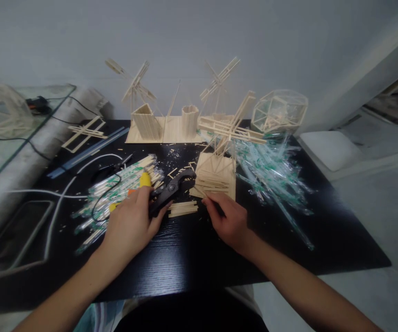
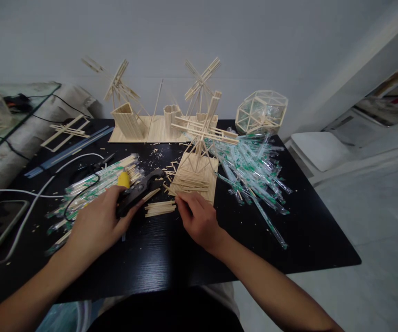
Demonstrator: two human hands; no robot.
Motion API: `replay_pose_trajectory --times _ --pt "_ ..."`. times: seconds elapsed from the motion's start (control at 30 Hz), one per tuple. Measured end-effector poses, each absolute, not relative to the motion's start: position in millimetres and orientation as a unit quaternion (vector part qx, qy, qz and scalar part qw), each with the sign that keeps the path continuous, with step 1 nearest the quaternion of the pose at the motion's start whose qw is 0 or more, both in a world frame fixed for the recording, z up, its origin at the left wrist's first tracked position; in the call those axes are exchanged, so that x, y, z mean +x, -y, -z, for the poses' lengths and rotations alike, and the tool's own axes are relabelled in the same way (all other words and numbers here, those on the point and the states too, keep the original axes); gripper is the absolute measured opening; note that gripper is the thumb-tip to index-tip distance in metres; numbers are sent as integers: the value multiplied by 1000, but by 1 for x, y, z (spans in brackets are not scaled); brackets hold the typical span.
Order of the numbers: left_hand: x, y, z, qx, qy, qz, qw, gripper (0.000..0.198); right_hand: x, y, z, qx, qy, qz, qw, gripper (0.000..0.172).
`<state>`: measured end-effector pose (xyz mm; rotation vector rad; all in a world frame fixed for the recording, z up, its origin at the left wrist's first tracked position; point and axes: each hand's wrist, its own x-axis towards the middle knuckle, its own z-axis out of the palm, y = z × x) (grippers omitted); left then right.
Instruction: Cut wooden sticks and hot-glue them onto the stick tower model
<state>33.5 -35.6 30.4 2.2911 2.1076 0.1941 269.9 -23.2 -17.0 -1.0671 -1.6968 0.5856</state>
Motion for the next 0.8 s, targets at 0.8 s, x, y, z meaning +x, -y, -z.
replay_pose_trajectory --times 0.8 --pt "26 34 -17 741 -667 -73 29 40 272 -1 17 -361 279 -801 388 32"
